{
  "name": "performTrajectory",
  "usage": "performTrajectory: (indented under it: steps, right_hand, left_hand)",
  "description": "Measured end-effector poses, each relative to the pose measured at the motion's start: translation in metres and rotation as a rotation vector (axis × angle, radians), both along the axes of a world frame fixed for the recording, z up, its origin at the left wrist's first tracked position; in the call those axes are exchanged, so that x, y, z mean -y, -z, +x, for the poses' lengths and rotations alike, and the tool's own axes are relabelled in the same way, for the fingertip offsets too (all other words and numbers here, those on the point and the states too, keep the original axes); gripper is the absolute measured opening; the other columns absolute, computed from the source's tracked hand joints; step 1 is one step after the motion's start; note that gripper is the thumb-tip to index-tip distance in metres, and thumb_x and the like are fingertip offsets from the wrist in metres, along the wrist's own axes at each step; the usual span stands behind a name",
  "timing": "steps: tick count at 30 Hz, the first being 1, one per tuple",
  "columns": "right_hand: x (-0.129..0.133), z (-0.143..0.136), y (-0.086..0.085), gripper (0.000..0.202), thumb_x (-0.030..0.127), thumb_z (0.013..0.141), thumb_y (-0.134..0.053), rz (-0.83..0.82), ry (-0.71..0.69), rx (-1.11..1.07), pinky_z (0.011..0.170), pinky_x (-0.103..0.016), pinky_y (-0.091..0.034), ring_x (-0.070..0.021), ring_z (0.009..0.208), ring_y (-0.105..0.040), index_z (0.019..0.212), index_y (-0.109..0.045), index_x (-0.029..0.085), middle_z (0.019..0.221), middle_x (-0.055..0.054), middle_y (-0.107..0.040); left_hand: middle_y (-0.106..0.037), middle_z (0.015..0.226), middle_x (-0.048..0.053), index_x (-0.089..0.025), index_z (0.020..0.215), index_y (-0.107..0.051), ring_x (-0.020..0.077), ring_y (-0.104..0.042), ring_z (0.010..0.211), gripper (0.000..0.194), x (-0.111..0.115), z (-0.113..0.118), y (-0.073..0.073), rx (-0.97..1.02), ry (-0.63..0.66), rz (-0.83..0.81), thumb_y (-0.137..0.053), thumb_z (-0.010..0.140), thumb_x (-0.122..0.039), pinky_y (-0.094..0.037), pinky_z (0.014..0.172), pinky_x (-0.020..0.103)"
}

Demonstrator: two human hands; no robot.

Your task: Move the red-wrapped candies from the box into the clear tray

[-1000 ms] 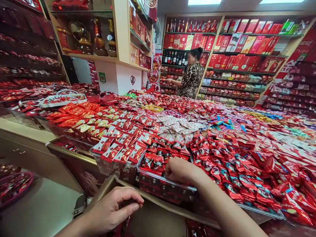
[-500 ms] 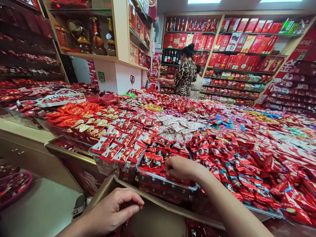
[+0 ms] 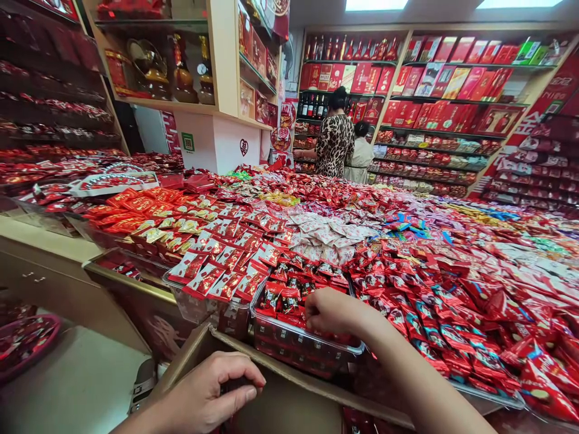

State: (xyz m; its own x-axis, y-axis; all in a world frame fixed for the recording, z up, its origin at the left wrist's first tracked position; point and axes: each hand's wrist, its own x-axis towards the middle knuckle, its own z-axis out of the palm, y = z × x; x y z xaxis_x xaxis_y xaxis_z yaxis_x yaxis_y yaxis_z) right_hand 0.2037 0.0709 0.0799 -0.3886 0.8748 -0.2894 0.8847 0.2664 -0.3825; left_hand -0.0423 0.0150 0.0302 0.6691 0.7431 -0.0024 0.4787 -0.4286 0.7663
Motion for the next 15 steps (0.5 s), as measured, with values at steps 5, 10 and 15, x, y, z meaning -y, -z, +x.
performTrajectory:
  steps: [5,10,15]
  right_hand:
    - [-0.005,-0.007,-0.003,0.012,0.021,0.068,-0.048,0.152,0.059,-0.040,0.054,-0.023,-0.036,-0.0137,0.060,-0.053,0.070,-0.060,0.018,0.067,-0.003,-0.064]
    - [-0.014,-0.019,0.010,0.010,0.021,0.069,-0.049,0.155,0.060,-0.121,0.050,-0.020,-0.037,-0.0120,0.055,-0.053,0.071,-0.058,0.017,0.063,-0.001,-0.063]
    - [-0.010,-0.026,0.002,0.010,0.019,0.071,-0.048,0.182,0.099,-0.163,0.051,-0.022,-0.037,-0.0122,0.055,-0.052,0.070,-0.058,0.017,0.062,-0.002,-0.063]
  left_hand:
    - [-0.065,0.087,-0.002,-0.025,0.091,-0.064,0.0134,-0.056,0.081,0.018,0.002,-0.002,0.005,-0.018,-0.002,-0.007,-0.051,0.079,-0.025,-0.038,0.074,0.020]
    - [-0.065,0.090,-0.002,-0.027,0.093,-0.064,0.0157,-0.055,0.086,0.019,0.003,-0.002,0.011,-0.040,-0.010,-0.042,-0.051,0.078,-0.027,-0.038,0.076,0.022]
    - [-0.065,0.090,-0.001,-0.026,0.093,-0.064,0.0158,-0.056,0.083,0.020,0.003,-0.003,0.021,-0.046,-0.013,-0.044,-0.050,0.078,-0.027,-0.039,0.075,0.022]
